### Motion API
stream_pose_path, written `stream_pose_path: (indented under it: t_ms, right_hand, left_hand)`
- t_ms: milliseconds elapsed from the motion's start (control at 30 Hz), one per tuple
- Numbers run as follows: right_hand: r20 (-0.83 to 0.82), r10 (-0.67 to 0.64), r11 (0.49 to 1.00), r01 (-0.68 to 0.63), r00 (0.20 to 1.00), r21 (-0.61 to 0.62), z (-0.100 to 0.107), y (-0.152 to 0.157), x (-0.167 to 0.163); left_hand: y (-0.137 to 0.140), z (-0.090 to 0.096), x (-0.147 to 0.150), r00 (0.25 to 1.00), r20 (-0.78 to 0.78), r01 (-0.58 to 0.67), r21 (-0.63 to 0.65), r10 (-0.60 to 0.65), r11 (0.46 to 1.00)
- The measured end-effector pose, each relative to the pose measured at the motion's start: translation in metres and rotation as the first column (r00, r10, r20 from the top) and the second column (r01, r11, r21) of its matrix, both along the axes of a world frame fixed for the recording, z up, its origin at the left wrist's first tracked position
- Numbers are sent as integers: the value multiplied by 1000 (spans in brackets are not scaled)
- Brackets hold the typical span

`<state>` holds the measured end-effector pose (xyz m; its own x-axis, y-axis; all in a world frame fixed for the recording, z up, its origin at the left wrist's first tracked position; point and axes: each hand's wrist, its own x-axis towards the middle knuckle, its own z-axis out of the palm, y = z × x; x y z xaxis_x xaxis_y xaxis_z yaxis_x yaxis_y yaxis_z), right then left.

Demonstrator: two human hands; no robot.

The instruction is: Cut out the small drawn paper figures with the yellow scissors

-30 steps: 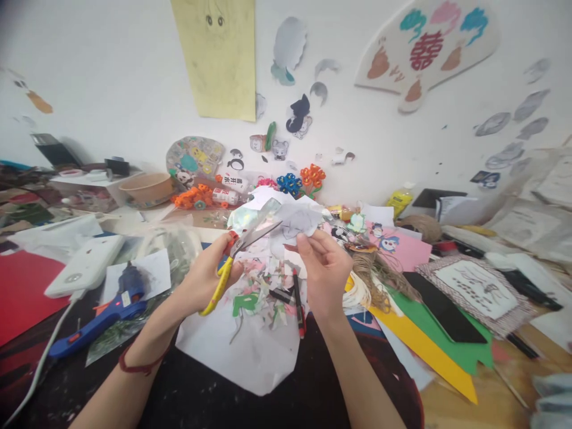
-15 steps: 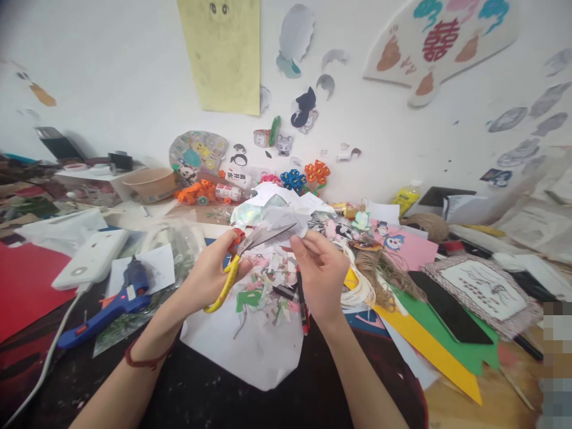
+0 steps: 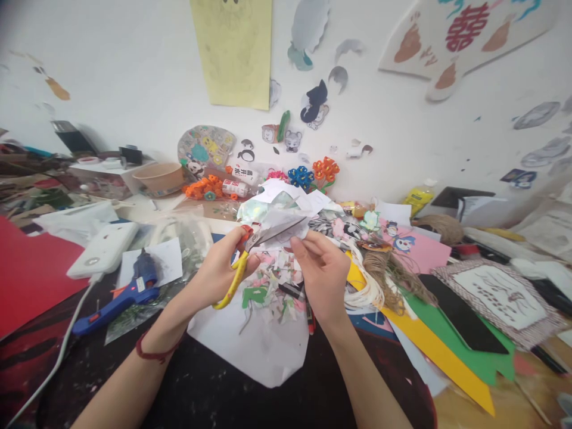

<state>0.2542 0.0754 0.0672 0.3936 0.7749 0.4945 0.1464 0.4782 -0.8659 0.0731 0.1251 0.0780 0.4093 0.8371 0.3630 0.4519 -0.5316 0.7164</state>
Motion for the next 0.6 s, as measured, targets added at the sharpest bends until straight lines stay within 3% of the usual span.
stream_pose_path:
  t_ms: [267, 600]
  right_hand:
    - [-3, 118, 992, -118, 993, -41, -1, 1, -3]
    - [9, 87, 995, -87, 996, -42, -3, 1, -3]
  left_hand:
    - [-1, 1, 2, 999, 37, -22, 2, 22, 1000]
    - [1, -1, -1, 998, -2, -58, 30, 58, 998]
